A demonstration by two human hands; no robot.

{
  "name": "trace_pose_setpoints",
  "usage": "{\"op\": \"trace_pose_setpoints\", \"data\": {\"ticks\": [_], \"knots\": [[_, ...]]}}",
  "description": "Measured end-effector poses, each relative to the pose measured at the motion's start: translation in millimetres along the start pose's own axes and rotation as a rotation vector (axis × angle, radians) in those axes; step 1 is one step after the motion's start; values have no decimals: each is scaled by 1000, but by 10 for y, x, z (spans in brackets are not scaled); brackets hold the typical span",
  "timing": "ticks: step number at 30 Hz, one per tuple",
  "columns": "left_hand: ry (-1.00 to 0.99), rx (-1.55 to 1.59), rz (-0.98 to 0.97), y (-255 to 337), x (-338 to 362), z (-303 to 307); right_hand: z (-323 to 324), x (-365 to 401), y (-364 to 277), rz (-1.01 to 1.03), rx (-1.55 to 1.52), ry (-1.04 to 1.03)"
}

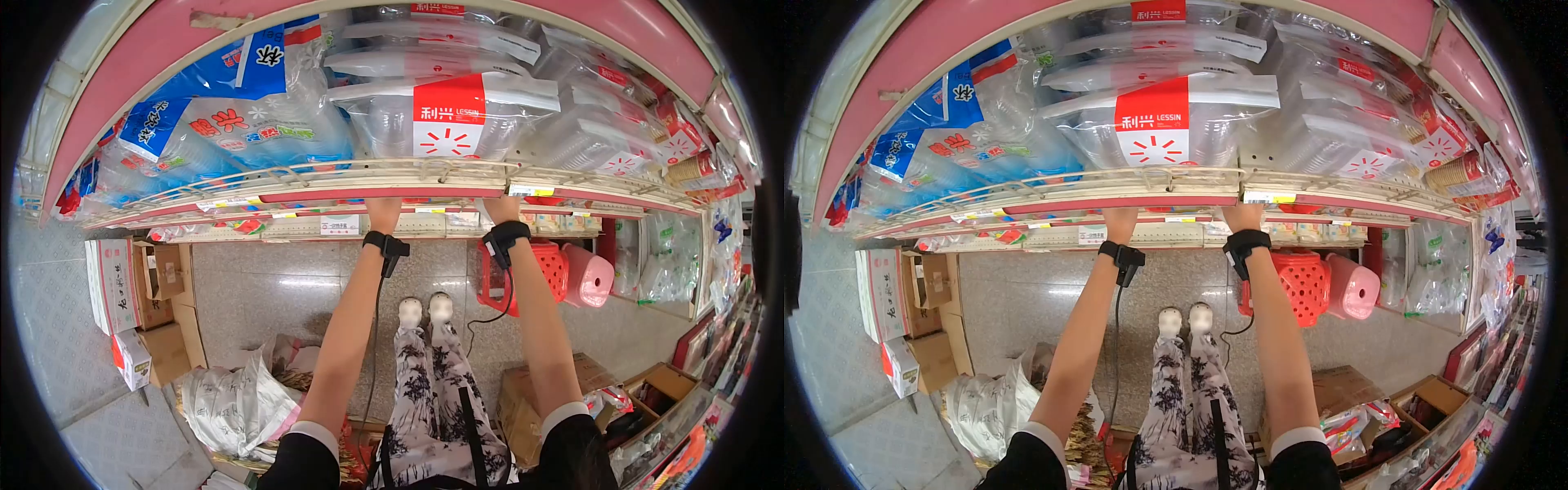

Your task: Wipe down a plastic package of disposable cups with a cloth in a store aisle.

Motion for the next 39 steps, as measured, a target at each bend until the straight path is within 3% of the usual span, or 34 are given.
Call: {"op": "trace_pose_setpoints", "data": {"ticks": [3,5,6,8,9,11,12,14,19,21,23,27,30,32,36,38,39], "knots": [[-22,47,80,-95,25,15,-27,11,20,-130,-49,-127],[-54,90,143,-101,91,-2,-128,47,68,129,-8,145],[-2,196,196,-77,186,14,-111,36,70,128,-9,146],[44,296,244,-120,368,17,-233,24,77,-158,-148,-370],[94,237,156,-209,478,10,-129,66,-49,-164,-154,-366],[138,179,65,-335,641,-28,149,161,-358,-50,-543,-160],[7,127,183,-366,703,-102,180,169,-416,95,-414,35],[-144,115,337,-405,748,-264,165,207,-411,145,-379,47],[-99,25,221,-640,520,-479,-93,277,-298,153,-224,161],[-91,5,205,-787,450,-503,-226,218,-168,-80,-550,-96],[-257,-73,221,-1060,409,-579,-414,198,-22,-50,-496,-36],[-30,-336,39,-708,416,-544,-310,194,-160,88,-417,202],[-80,-354,194,-851,431,-578,-479,206,-38,44,-391,84],[-427,-858,165,-914,426,-666,-509,206,-12,106,-340,147],[-264,-723,242,-1369,524,-761,-620,274,215,-35,-232,39],[-246,-338,584,-1380,515,-683,-666,245,298,-63,-172,-118],[-247,-339,584,-1359,506,-621,-625,236,284,-65,-173,-118]]}}
Point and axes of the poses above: each hand's wrist, its own x-axis away from the middle knuckle, its own z-axis out of the back of the hand, y = z × x, the point moved 4 cm from there along -x, towards the middle knuckle
